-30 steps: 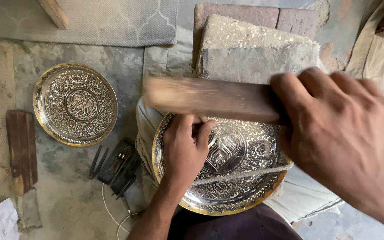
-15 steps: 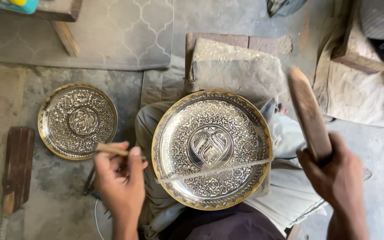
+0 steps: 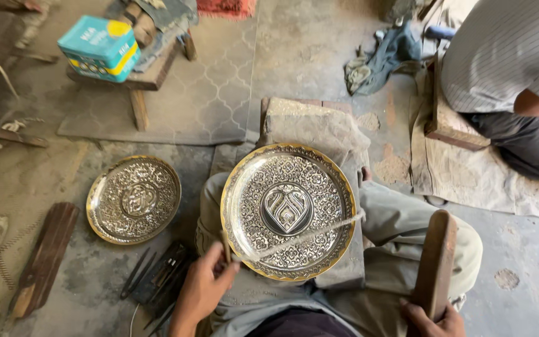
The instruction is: The person sits on the floor with an ornate brass tray on their lap, holding a small punch against the tray's surface with one hand and striking it with a wooden mallet in the other hand to chase the decorative pattern. They reposition the punch repeatedly across the tray's central medallion and floral areas, with a second finished tray resting beside them.
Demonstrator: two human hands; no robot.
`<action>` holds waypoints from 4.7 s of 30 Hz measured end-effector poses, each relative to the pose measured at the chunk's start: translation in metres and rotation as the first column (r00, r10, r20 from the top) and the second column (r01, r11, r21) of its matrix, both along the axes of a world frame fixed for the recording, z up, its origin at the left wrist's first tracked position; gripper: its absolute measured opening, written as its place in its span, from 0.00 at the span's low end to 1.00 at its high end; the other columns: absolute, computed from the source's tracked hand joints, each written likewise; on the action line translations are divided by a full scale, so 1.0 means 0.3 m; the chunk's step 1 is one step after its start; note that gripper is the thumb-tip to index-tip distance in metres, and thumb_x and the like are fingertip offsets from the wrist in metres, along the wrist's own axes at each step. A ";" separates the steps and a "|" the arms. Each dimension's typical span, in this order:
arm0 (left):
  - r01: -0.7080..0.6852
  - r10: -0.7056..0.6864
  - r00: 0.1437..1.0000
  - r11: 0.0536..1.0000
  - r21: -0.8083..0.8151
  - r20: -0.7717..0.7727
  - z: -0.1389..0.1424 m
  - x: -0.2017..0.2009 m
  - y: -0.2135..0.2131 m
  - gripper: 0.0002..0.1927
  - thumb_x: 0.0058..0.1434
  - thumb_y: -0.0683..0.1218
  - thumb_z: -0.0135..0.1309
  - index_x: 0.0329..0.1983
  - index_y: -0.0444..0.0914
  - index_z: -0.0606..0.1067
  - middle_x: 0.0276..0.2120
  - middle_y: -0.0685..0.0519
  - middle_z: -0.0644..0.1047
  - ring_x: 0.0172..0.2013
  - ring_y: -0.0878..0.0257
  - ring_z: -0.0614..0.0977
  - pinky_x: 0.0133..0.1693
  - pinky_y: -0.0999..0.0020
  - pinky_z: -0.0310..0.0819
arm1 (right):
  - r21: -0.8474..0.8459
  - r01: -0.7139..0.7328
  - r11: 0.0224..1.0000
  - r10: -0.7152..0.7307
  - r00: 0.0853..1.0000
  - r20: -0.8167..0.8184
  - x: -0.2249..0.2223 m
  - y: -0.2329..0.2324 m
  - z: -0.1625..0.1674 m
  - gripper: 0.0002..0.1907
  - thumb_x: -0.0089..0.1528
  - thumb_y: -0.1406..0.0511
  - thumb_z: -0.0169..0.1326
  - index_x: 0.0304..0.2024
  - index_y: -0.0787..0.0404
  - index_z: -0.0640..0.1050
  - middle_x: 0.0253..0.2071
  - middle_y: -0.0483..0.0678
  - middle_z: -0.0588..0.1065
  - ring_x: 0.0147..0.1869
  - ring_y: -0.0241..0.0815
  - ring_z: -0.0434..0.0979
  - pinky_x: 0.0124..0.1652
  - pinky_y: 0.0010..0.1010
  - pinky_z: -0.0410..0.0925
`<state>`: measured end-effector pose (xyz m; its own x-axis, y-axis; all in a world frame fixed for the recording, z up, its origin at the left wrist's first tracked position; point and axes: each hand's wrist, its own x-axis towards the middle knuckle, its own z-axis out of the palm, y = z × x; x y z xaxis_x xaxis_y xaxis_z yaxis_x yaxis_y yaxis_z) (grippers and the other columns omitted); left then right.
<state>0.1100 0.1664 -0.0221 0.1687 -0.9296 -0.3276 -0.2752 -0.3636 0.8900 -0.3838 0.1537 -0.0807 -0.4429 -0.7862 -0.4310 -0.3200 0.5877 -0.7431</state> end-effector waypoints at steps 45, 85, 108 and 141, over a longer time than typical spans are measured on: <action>0.355 -0.349 0.924 0.935 -0.014 0.159 0.193 0.081 -0.016 0.11 0.59 0.45 0.61 0.43 0.36 0.81 0.39 0.51 0.80 0.35 0.60 0.84 0.37 0.66 0.78 | -0.113 0.002 0.994 0.080 0.699 0.711 0.495 -0.495 0.333 0.27 0.56 0.69 0.59 0.57 0.71 0.74 0.49 0.55 0.77 0.52 0.46 0.78 0.53 0.41 0.70; 0.130 -0.111 0.990 0.947 -0.292 0.083 0.076 -0.381 -0.639 0.10 0.67 0.46 0.59 0.47 0.38 0.74 0.29 0.53 0.83 0.29 0.67 0.86 0.27 0.71 0.80 | -0.012 -0.664 0.748 0.549 0.628 -0.552 0.320 -0.698 0.539 0.34 0.53 0.67 0.65 0.62 0.70 0.72 0.38 0.61 0.79 0.36 0.50 0.81 0.35 0.41 0.73; 0.027 -0.011 0.998 0.958 -0.286 0.057 0.079 -0.409 -0.602 0.09 0.66 0.45 0.60 0.43 0.36 0.74 0.31 0.53 0.81 0.29 0.64 0.84 0.26 0.69 0.77 | 0.284 -0.897 0.339 0.625 -0.011 -0.780 0.526 -0.914 0.680 0.28 0.57 0.72 0.56 0.62 0.61 0.76 0.43 0.56 0.79 0.40 0.52 0.82 0.44 0.41 0.74; 0.456 -0.453 0.887 0.829 -0.324 0.089 0.088 -0.324 -0.686 0.18 0.65 0.46 0.61 0.56 0.38 0.73 0.44 0.50 0.84 0.41 0.60 0.87 0.41 0.64 0.82 | 0.107 -0.723 0.683 0.644 0.526 -0.555 0.294 -0.637 0.463 0.30 0.57 0.78 0.58 0.62 0.77 0.68 0.46 0.67 0.74 0.40 0.53 0.81 0.36 0.38 0.75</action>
<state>0.0129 -0.0395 0.0043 -0.2984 -0.9544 0.0073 -0.3449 0.1149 0.9316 -0.2954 -0.0372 0.0581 0.1424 -0.9706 -0.1940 -0.9260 -0.0614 -0.3725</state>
